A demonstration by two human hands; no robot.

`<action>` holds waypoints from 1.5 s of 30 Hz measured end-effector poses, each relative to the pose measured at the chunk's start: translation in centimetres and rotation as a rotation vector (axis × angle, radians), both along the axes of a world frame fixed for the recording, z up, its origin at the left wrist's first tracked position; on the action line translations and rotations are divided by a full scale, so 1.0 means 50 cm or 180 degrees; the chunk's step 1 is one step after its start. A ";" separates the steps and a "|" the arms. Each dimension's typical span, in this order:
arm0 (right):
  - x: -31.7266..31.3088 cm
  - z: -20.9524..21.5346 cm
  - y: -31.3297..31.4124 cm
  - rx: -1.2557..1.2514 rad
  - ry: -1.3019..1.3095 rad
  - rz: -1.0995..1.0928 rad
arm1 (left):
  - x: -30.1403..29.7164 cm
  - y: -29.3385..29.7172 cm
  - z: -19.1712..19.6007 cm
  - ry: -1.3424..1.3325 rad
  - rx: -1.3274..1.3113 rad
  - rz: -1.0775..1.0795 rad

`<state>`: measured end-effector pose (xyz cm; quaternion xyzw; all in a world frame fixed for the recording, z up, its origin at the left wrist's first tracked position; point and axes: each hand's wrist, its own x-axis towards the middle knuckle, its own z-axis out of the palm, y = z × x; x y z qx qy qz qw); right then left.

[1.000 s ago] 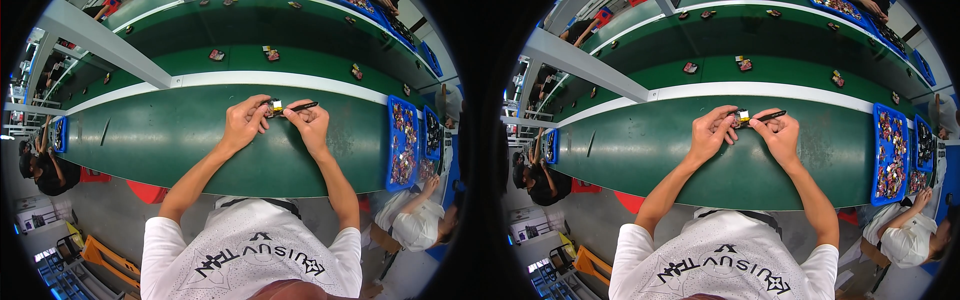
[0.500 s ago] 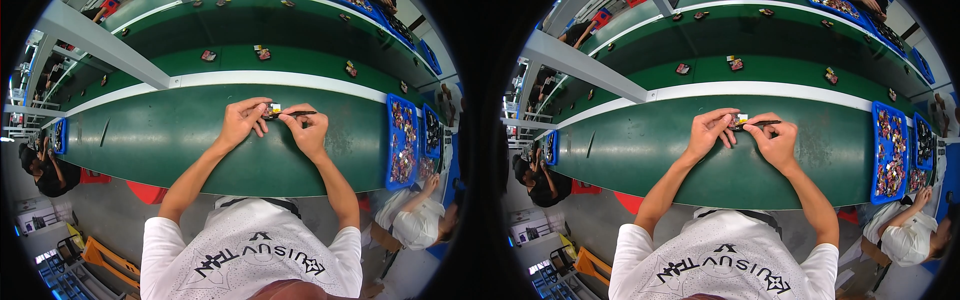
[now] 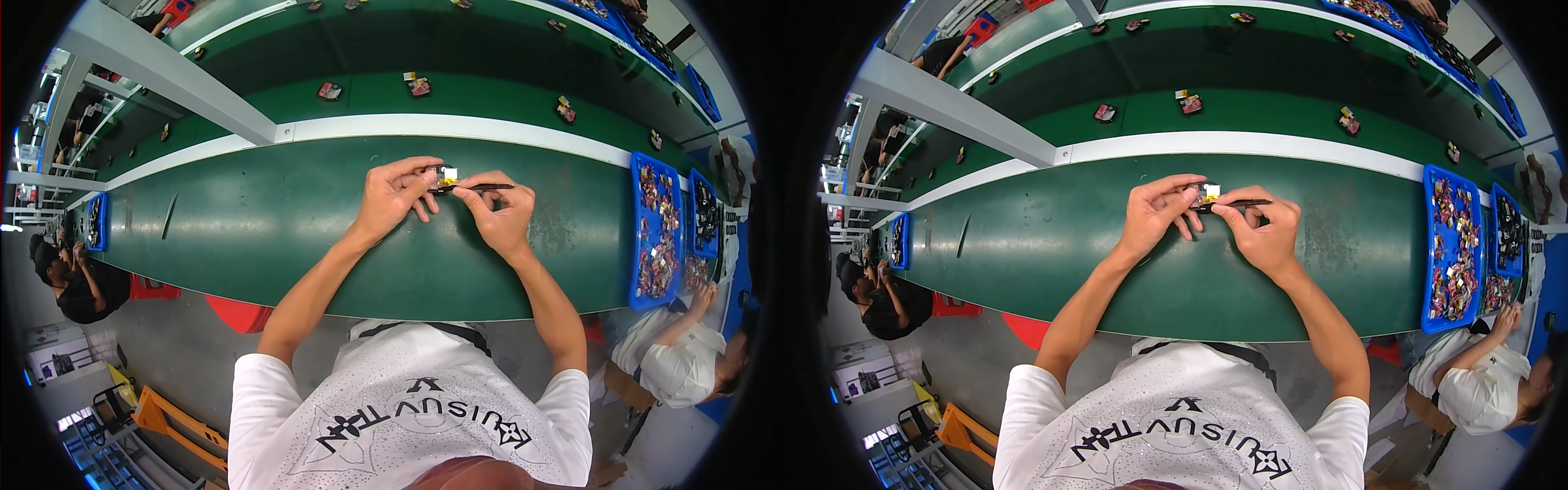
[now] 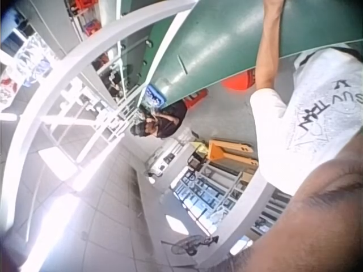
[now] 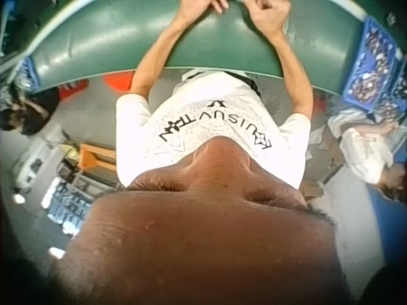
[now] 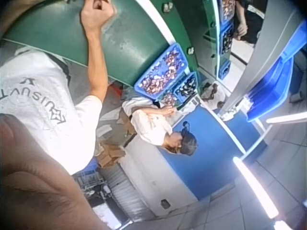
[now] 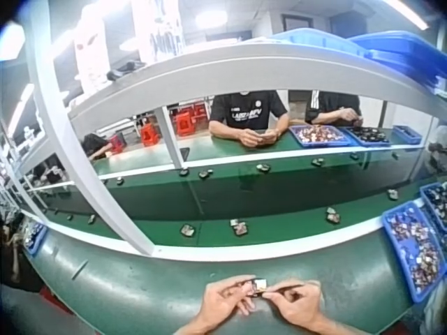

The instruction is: Assembling small electronic components using tweezers on a factory assembly line.

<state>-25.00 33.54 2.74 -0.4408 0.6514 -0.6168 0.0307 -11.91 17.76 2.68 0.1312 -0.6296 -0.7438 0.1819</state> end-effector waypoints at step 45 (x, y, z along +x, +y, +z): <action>-0.015 0.000 0.009 -0.0216 0.1360 0.0335 | -0.022 0.017 -0.005 -0.0580 -0.0303 0.0311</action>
